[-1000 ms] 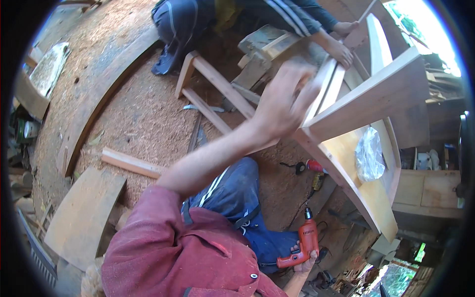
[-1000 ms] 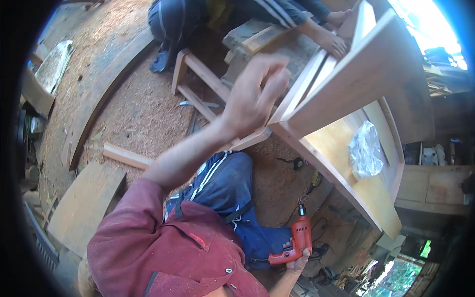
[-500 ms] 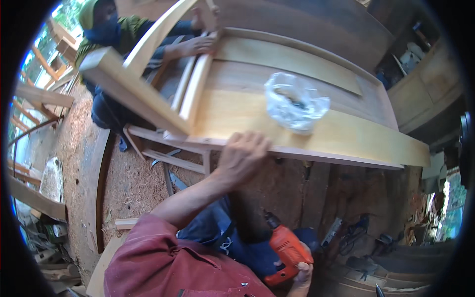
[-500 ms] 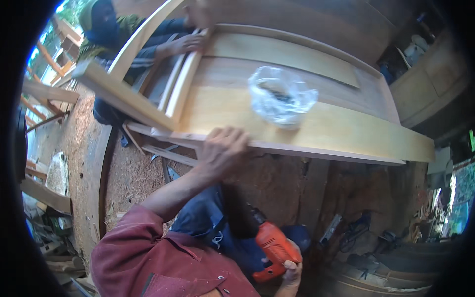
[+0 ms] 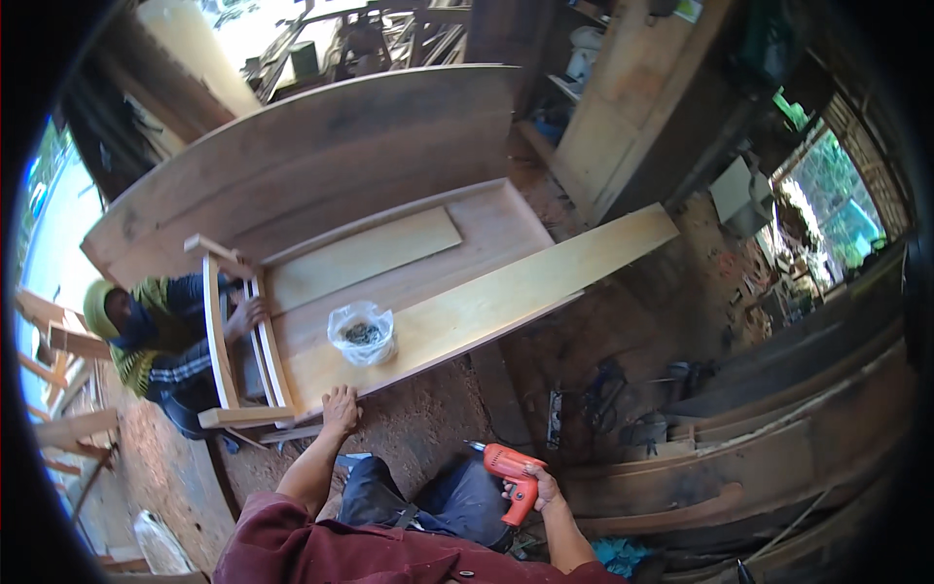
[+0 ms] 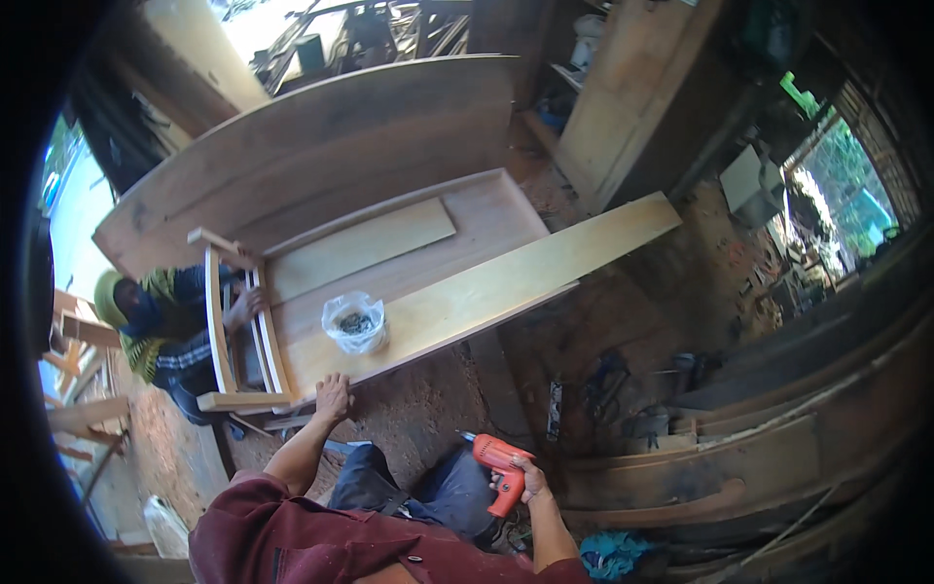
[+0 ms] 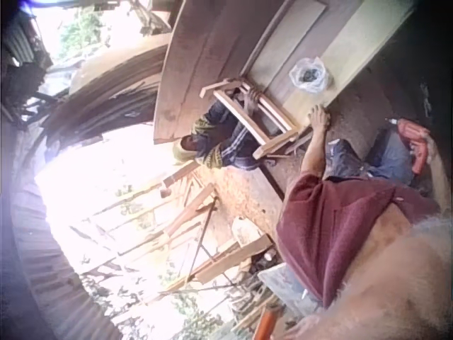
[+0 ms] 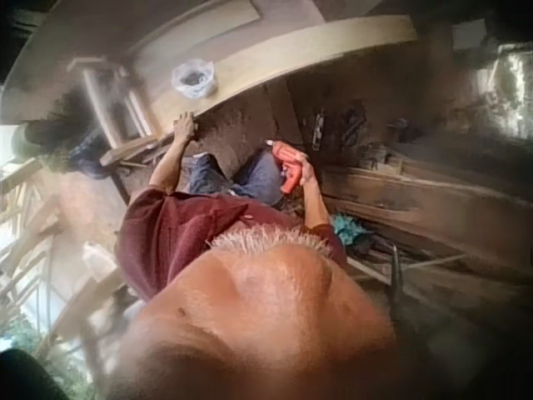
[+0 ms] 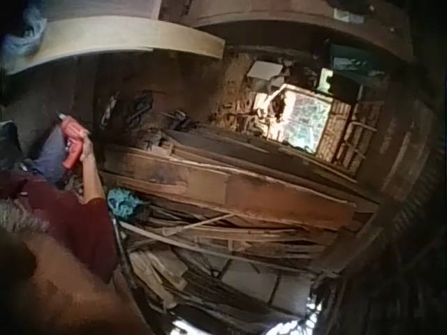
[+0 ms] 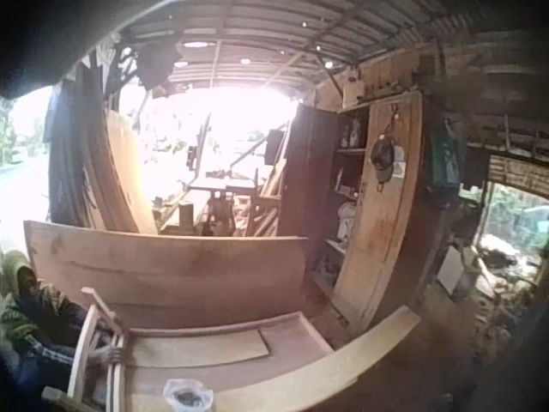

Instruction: The person assembles wooden furniture by drilling screws into the frame while another person assists by holding the components in place.

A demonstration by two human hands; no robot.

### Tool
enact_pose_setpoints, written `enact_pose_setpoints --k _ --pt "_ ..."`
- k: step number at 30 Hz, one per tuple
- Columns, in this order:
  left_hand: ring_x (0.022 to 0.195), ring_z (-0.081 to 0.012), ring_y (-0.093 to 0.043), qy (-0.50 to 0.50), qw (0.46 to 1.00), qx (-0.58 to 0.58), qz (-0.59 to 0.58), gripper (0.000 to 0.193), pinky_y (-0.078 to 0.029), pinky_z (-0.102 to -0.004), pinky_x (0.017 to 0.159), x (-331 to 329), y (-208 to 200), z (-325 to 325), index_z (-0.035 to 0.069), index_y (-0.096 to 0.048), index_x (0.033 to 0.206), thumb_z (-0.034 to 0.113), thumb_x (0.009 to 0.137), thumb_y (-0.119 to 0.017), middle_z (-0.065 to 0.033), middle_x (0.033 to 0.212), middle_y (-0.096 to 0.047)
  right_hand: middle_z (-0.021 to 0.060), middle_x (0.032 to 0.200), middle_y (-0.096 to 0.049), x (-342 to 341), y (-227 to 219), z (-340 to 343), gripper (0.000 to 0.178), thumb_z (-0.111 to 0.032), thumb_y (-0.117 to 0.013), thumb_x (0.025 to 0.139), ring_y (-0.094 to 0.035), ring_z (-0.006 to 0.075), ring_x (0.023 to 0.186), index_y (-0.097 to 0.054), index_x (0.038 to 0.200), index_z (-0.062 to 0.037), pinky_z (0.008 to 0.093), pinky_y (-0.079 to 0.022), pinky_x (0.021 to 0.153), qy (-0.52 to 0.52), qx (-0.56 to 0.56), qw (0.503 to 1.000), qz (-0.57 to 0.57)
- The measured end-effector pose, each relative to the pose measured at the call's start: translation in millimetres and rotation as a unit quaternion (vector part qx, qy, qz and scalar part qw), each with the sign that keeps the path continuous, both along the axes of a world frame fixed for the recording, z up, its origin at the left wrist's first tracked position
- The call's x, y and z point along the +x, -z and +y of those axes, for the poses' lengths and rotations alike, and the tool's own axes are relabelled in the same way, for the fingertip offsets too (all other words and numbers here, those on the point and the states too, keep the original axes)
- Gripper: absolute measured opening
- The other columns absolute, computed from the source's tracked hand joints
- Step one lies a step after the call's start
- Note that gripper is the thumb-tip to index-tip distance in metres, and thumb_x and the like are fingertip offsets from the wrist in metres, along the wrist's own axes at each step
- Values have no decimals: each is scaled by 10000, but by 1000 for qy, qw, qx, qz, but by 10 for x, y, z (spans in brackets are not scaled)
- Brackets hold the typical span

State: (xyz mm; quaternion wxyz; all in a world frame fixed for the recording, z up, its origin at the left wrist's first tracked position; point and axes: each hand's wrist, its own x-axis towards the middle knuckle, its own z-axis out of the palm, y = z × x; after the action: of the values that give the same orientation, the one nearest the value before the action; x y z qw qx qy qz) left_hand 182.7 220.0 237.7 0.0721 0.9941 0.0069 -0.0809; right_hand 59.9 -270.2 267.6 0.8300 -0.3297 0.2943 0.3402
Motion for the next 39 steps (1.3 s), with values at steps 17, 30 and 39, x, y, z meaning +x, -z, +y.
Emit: enact_pose_setpoints --k 17,30,39 --pt "1103 -403 -657 28 912 -112 393 489 -505 -483 950 -731 -1044 -28 66 -715 1152 463 870 -662 -241 1094 -706 192 864 -598 -1442 -1546 -863 504 -13 -609 747 -655 330 667 -440 1219 -54 456 -589 589 48 -348 913 209" --pt "1005 -397 -684 -62 848 -123 511 447 -533 -475 873 -119 -1466 131 68 -749 1039 463 851 -653 -205 1037 -727 248 968 -631 -975 -2775 -481 486 -73 -615 791 -683 391 773 -483 1258 -62 503 -594 683 24 -384 888 251" --pt "984 -376 -688 -120 851 -122 497 458 -533 -463 870 1019 -1911 -419 71 -750 1039 478 854 -653 -194 1011 -731 254 967 -648 34 -2866 -1202 433 -99 -615 809 -686 402 793 -508 1225 -47 510 -589 708 10 -398 885 241"
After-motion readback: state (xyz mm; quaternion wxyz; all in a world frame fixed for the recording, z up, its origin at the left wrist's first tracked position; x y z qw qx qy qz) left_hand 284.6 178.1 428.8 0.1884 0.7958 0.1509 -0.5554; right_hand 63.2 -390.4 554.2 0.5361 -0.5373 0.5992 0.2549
